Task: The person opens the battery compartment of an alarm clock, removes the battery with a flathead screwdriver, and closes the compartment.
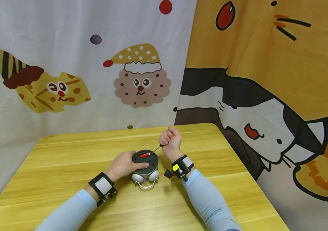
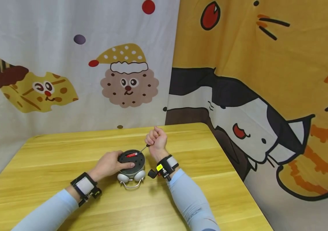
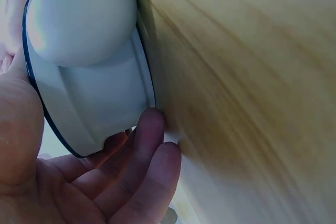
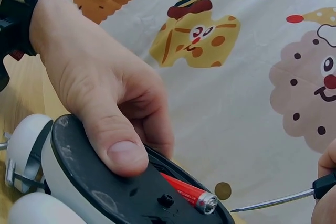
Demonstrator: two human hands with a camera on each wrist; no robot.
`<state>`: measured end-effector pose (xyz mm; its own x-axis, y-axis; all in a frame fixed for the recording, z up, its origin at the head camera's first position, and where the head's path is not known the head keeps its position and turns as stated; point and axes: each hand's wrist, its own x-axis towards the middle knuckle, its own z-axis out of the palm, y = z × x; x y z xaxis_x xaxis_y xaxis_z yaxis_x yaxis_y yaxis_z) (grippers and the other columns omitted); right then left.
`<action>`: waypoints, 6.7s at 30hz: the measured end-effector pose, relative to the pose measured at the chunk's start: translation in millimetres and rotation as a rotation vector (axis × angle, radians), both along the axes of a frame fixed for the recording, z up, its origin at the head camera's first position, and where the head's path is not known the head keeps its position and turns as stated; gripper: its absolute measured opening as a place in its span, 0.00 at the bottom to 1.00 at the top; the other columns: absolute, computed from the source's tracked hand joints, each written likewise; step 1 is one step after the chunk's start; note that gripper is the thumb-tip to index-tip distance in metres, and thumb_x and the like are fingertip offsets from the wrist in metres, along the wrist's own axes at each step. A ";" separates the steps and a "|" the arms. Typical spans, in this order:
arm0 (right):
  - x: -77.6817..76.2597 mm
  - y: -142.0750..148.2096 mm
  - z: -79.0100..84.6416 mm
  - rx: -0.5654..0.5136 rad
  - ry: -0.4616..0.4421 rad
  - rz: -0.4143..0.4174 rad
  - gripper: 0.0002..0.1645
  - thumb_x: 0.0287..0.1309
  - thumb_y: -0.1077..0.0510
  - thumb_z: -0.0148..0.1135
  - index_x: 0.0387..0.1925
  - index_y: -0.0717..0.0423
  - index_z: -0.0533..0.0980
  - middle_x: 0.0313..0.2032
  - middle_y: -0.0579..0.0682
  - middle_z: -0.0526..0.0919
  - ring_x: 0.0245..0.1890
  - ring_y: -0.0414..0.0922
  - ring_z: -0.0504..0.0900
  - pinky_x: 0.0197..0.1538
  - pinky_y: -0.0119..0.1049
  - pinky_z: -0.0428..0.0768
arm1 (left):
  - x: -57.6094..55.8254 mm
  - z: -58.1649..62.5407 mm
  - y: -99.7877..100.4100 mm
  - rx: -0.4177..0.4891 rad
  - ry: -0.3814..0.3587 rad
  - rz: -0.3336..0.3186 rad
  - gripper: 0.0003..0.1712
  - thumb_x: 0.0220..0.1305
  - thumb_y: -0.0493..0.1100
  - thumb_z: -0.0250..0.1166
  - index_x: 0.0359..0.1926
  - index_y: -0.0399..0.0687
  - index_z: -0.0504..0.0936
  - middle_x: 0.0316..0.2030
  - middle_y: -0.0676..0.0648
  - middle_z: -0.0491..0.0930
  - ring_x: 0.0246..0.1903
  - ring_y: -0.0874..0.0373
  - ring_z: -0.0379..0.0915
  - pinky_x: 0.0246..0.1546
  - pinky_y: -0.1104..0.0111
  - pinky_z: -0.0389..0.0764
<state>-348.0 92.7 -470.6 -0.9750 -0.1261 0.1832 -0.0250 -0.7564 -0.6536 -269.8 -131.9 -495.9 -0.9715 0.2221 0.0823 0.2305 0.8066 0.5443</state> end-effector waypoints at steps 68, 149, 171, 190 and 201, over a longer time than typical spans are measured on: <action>-5.1 76.5 14.9 0.574 -0.240 -0.190 0.25 0.77 0.48 0.37 0.28 0.47 0.75 0.23 0.42 0.71 0.17 0.39 0.66 0.25 0.33 0.67 | 5.1 5.0 0.3 -0.030 -0.006 -0.002 0.46 0.58 0.75 0.81 0.56 0.39 0.88 0.39 0.44 0.91 0.33 0.56 0.82 0.33 0.64 0.79; -21.7 161.5 -49.2 1.721 -0.121 -0.494 0.21 0.68 0.49 0.81 0.53 0.60 0.91 0.47 0.59 0.94 0.42 0.53 0.90 0.41 0.39 0.83 | 8.5 5.2 0.7 -0.034 -0.017 0.009 0.47 0.57 0.76 0.82 0.57 0.40 0.88 0.41 0.44 0.91 0.35 0.57 0.82 0.35 0.63 0.79; -22.5 164.7 -51.5 1.895 0.037 -0.472 0.26 0.67 0.48 0.82 0.55 0.64 0.90 0.45 0.59 0.93 0.42 0.53 0.88 0.46 0.47 0.86 | 10.3 5.5 0.8 -0.021 -0.022 0.014 0.45 0.58 0.75 0.81 0.55 0.41 0.88 0.38 0.46 0.90 0.33 0.57 0.80 0.32 0.64 0.77; -22.9 172.2 -46.1 1.874 0.040 -0.399 0.27 0.65 0.44 0.83 0.53 0.60 0.89 0.46 0.59 0.92 0.41 0.52 0.87 0.42 0.42 0.84 | 9.2 5.9 0.4 -0.016 -0.019 0.011 0.45 0.58 0.76 0.81 0.55 0.42 0.88 0.38 0.47 0.90 0.34 0.57 0.80 0.33 0.64 0.77; -15.1 168.1 -38.9 1.919 0.104 -0.411 0.32 0.65 0.40 0.82 0.57 0.61 0.89 0.46 0.58 0.94 0.40 0.51 0.90 0.44 0.46 0.87 | 8.8 2.7 -0.3 -0.010 -0.029 0.012 0.45 0.58 0.76 0.81 0.55 0.41 0.88 0.36 0.47 0.89 0.32 0.57 0.79 0.31 0.65 0.75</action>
<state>-363.0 260.7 -509.5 -0.9883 -0.0010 0.1523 -0.0703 0.8901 -0.4504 -260.9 -132.2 -493.2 -0.9760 0.2112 0.0520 0.2052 0.8146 0.5425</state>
